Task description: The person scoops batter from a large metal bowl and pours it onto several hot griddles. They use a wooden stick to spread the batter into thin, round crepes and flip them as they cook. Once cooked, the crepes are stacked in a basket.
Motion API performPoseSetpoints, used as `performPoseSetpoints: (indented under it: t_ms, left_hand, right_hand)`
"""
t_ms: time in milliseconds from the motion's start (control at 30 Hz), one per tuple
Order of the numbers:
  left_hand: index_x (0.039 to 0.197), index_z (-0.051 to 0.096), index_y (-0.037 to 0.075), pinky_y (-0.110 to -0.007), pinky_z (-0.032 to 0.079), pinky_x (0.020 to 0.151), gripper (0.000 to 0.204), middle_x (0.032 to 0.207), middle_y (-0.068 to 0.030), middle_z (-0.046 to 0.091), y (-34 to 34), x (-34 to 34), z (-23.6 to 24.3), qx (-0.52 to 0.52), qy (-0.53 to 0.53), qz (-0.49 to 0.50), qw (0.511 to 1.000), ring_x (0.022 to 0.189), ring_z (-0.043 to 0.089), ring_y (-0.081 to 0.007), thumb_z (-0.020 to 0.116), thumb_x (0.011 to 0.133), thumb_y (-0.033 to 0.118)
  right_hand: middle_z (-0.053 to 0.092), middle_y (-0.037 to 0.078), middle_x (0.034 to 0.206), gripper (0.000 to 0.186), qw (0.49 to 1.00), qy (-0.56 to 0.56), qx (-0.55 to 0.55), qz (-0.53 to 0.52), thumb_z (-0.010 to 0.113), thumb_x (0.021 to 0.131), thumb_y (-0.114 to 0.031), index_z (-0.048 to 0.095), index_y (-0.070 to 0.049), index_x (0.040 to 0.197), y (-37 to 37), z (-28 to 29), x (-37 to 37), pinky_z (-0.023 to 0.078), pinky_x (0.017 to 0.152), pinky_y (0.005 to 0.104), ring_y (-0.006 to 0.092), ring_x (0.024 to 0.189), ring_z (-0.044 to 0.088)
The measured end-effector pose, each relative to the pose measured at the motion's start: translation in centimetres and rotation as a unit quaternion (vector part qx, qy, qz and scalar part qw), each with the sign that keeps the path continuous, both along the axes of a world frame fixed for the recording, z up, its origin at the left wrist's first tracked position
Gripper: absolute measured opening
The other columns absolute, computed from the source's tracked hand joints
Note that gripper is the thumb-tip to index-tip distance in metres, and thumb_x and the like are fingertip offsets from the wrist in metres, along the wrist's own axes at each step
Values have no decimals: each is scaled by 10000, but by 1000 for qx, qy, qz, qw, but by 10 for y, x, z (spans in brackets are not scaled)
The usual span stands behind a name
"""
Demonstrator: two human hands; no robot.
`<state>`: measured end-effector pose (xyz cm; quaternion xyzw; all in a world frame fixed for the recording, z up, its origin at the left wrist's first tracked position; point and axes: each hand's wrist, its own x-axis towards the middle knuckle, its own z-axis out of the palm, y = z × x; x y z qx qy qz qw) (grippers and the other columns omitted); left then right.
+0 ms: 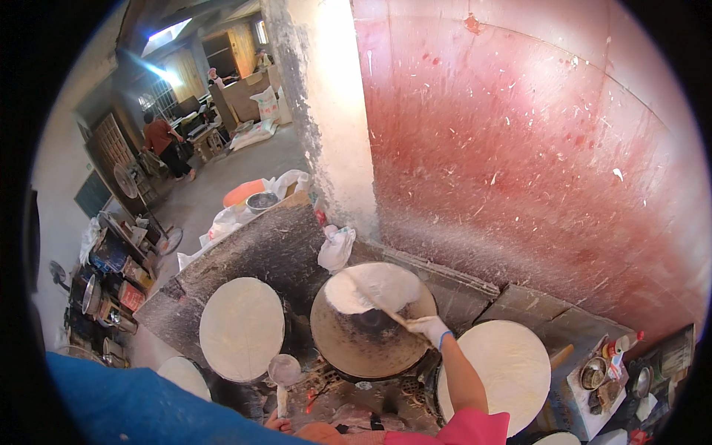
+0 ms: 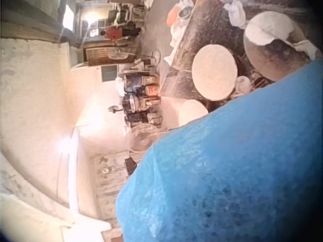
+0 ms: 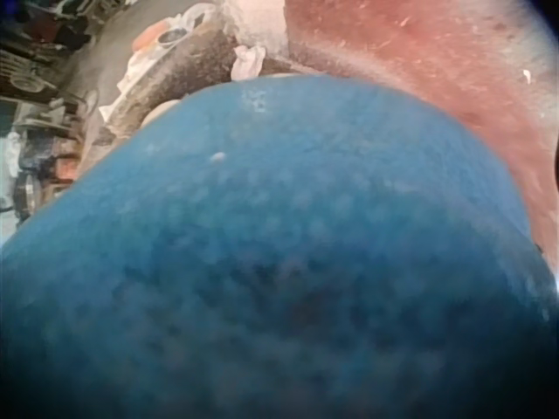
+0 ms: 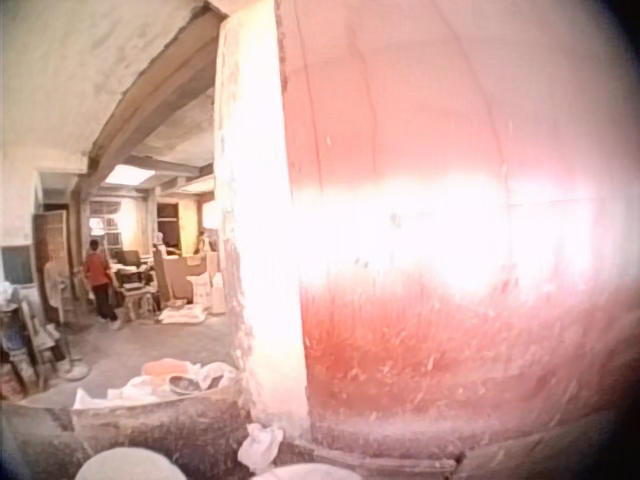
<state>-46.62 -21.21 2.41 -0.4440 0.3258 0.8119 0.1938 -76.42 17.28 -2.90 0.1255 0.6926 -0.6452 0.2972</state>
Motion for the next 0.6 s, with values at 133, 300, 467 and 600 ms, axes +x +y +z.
performPoseSetpoints:
  t_ms: [133, 300, 467, 600]
  left_hand:
    - [1304, 224, 294, -244, 236, 350, 581, 574, -22, 289, -5, -1, -11, -12, -1, -35, 999, 404, 286, -112, 405, 843, -10]
    - [1269, 260, 256, -237, 218, 340, 524, 572, -17, 285, -6, 24, -14, -4, 39, -30, 999, 394, 271, -99, 394, 840, -12]
    - [1296, 225, 215, -227, 231, 338, 545, 613, -50, 355, -2, 19, -18, 16, 22, -8, 1000, 390, 291, -96, 396, 836, -22]
    - [1337, 152, 221, -226, 244, 331, 637, 692, -98, 445, -4, 26, -17, 27, 20, 28, 999, 381, 296, -87, 401, 817, -49]
  right_hand:
    - [548, 33, 561, 299, 996, -1, -55, 73, 696, 728, -159, 647, -41, 998, 17, -23, 16, 278, 331, 268, 117, 396, 437]
    - [540, 3, 568, 251, 999, -27, 6, -22, 718, 693, -195, 684, -105, 924, 17, 1, -40, 303, 358, 278, 112, 435, 438]
    - [532, 14, 554, 293, 990, -33, 12, 139, 730, 683, -185, 678, -103, 960, 13, -43, -38, 303, 351, 279, 113, 434, 446]
    - [557, 35, 573, 283, 981, -7, -54, 187, 711, 701, -146, 665, -27, 954, 39, -43, -19, 318, 348, 275, 115, 410, 442]
